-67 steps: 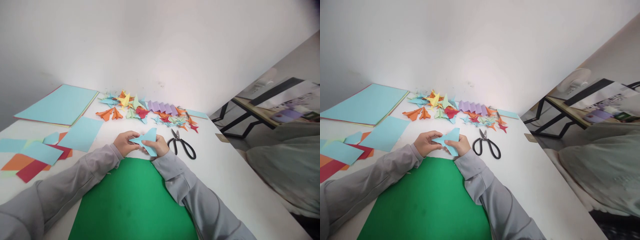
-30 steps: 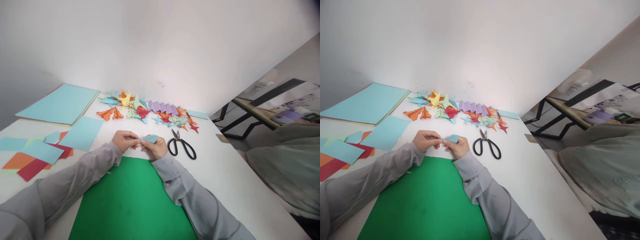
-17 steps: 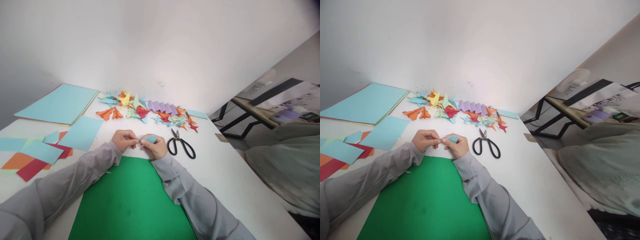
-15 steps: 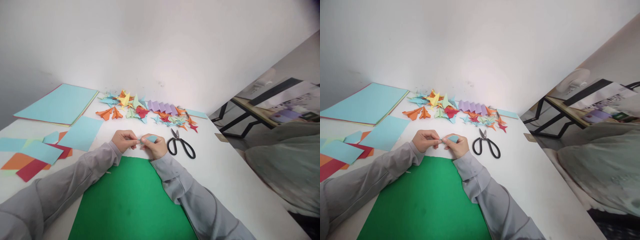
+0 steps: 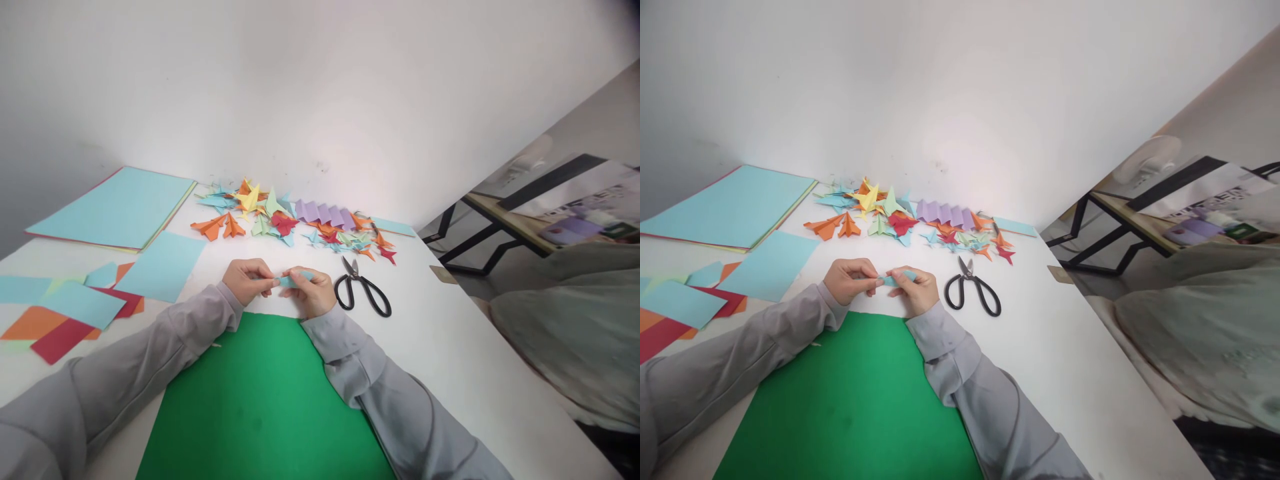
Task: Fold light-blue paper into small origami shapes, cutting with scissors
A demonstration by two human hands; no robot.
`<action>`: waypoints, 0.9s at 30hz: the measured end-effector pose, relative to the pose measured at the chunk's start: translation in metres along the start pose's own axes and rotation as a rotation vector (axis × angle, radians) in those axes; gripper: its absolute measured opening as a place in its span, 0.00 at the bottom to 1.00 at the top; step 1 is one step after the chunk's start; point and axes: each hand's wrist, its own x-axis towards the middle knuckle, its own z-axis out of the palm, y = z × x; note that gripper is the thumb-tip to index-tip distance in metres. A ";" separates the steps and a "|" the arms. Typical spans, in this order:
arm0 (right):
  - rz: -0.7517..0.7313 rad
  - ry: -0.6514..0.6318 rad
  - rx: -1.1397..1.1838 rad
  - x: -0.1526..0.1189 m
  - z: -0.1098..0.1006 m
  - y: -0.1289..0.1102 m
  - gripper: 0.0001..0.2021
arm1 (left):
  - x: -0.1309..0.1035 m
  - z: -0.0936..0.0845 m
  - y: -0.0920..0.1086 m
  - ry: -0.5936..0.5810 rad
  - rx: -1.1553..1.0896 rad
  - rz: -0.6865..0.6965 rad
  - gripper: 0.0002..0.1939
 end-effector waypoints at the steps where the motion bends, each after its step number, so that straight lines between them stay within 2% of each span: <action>1: 0.013 0.005 0.026 0.000 0.001 -0.001 0.11 | 0.000 0.000 0.000 0.001 -0.003 -0.002 0.10; 7: 0.043 0.028 0.058 0.000 0.001 -0.002 0.15 | 0.001 -0.001 0.000 -0.013 -0.019 -0.044 0.11; 13: -0.025 -0.007 -0.270 -0.006 0.004 -0.007 0.11 | 0.001 -0.002 0.001 -0.037 -0.032 -0.045 0.13; 17: -0.040 -0.038 -0.265 -0.005 0.006 -0.011 0.09 | 0.001 -0.002 0.002 -0.052 -0.051 -0.107 0.14; 23: 0.009 0.025 -0.121 0.001 -0.001 -0.004 0.09 | 0.000 0.004 0.006 0.095 -0.088 -0.251 0.19; 27: -0.010 -0.005 -0.129 0.001 -0.001 -0.004 0.09 | 0.001 0.004 0.006 0.139 -0.091 -0.266 0.18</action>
